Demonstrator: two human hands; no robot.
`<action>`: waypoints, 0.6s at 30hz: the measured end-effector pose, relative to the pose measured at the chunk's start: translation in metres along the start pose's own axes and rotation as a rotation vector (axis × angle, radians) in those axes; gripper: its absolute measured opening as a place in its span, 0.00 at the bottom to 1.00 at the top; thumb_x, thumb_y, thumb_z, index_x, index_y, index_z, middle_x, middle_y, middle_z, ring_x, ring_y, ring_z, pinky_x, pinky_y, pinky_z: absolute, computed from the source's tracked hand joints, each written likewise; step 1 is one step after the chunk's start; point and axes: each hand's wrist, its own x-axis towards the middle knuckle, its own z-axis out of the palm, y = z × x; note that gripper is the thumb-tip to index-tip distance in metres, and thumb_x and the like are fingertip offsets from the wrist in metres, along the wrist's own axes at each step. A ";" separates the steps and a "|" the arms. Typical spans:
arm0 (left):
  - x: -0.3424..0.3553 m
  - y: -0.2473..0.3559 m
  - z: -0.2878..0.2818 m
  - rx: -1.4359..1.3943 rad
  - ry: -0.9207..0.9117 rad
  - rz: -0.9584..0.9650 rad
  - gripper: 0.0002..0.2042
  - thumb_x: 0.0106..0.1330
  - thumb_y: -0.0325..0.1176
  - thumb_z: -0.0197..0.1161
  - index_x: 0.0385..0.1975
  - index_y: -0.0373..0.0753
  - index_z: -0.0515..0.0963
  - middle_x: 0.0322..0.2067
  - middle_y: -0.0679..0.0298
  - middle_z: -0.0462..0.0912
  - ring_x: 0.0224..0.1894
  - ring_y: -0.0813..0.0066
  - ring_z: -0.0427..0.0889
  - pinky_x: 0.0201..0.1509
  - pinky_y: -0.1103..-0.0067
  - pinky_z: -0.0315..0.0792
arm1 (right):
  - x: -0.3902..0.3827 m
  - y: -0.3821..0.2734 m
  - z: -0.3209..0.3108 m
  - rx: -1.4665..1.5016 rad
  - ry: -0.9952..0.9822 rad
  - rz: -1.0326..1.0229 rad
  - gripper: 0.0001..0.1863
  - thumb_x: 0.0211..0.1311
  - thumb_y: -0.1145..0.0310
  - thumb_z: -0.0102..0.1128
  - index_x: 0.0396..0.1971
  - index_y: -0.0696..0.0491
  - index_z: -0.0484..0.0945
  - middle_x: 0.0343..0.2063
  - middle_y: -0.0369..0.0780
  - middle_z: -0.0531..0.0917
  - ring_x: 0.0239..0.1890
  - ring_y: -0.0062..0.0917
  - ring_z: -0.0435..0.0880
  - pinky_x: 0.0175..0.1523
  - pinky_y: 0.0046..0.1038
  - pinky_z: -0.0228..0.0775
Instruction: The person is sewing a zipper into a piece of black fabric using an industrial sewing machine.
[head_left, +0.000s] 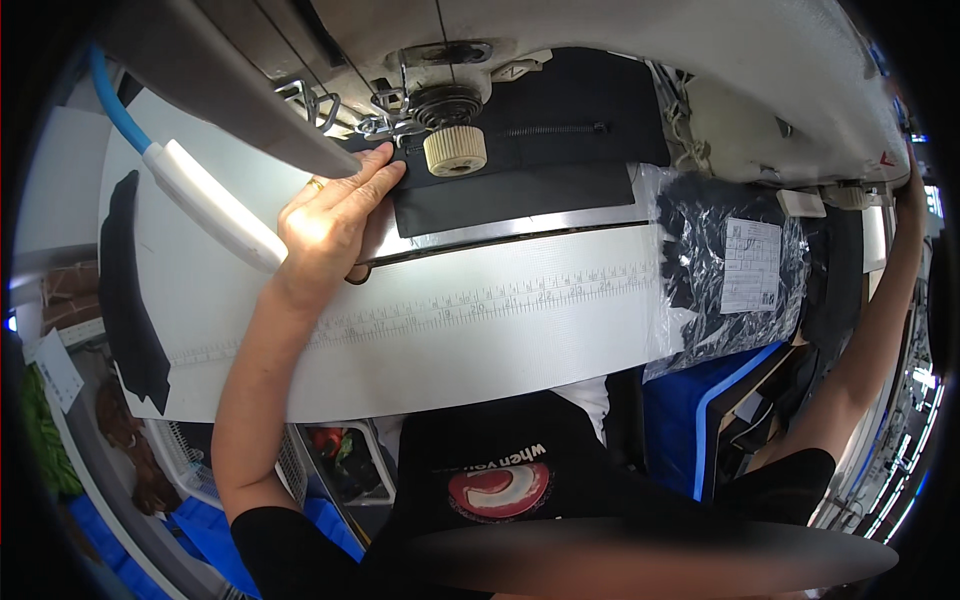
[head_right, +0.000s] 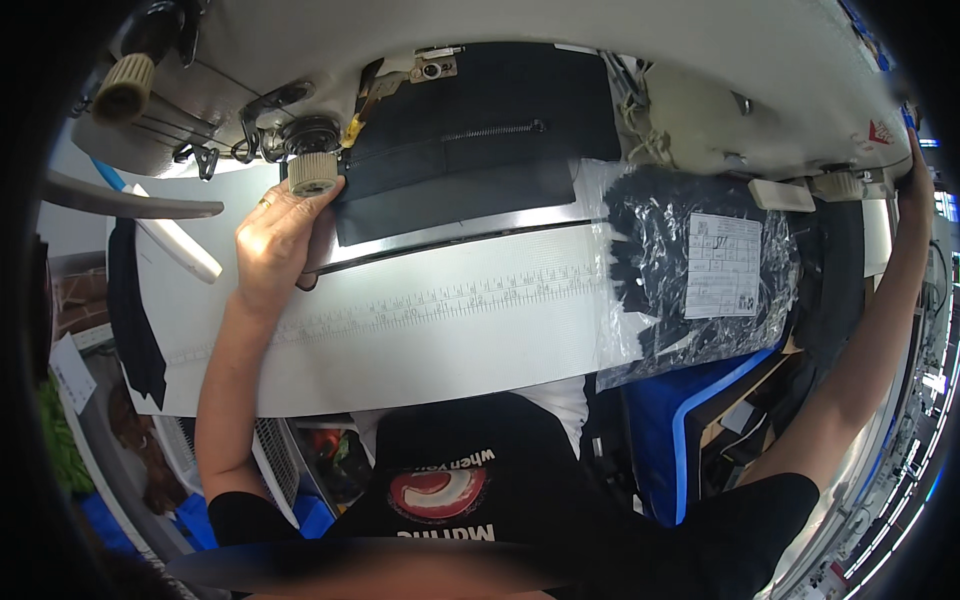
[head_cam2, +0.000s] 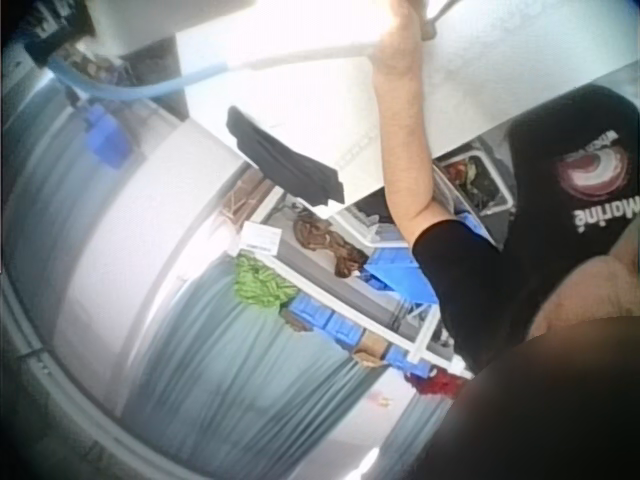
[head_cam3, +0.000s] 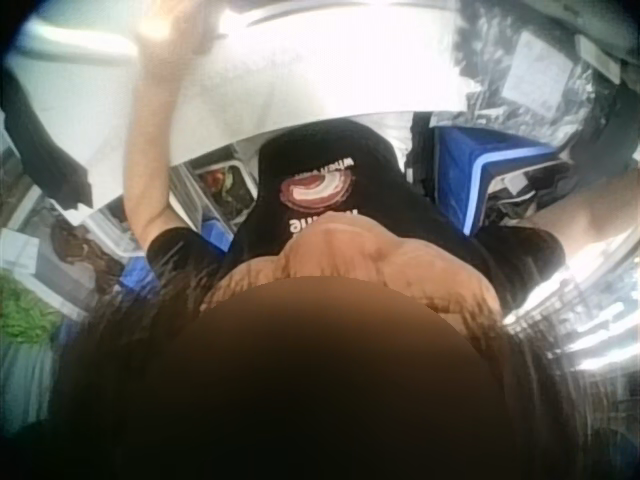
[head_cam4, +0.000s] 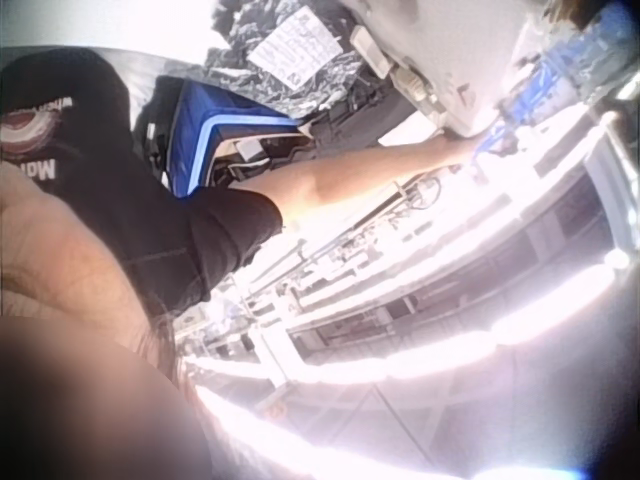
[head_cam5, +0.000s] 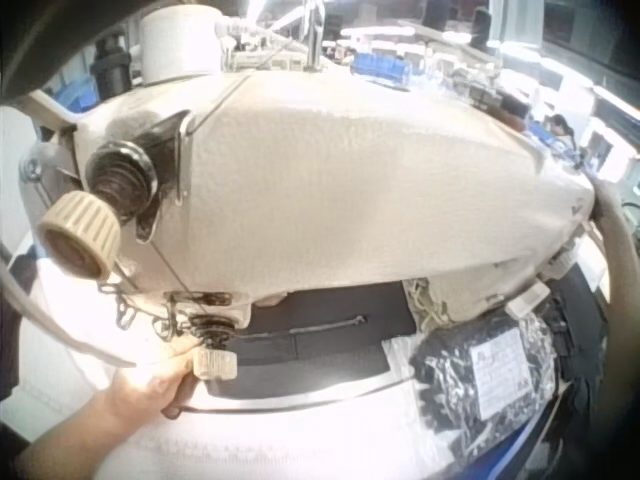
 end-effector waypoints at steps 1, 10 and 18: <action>0.000 0.000 0.000 0.000 -0.001 0.009 0.17 0.48 0.18 0.64 0.40 0.37 0.83 0.38 0.57 0.85 0.44 0.61 0.84 0.48 0.75 0.78 | 0.001 0.001 0.000 0.001 0.000 -0.001 0.23 0.67 0.56 0.55 0.54 0.58 0.74 0.50 0.42 0.80 0.51 0.28 0.80 0.57 0.29 0.71; 0.005 0.003 -0.002 0.046 0.030 0.052 0.15 0.42 0.19 0.67 0.33 0.35 0.84 0.37 0.55 0.86 0.38 0.68 0.86 0.45 0.79 0.80 | 0.014 -0.003 -0.005 -0.013 -0.006 0.005 0.22 0.67 0.58 0.56 0.54 0.57 0.75 0.50 0.41 0.80 0.52 0.27 0.80 0.58 0.30 0.71; 0.006 0.002 -0.003 0.049 0.027 0.054 0.14 0.42 0.19 0.67 0.33 0.34 0.84 0.35 0.56 0.86 0.37 0.69 0.86 0.46 0.79 0.80 | 0.016 0.014 -0.004 0.031 0.023 0.022 0.21 0.67 0.59 0.57 0.54 0.56 0.75 0.51 0.40 0.80 0.53 0.27 0.79 0.59 0.30 0.70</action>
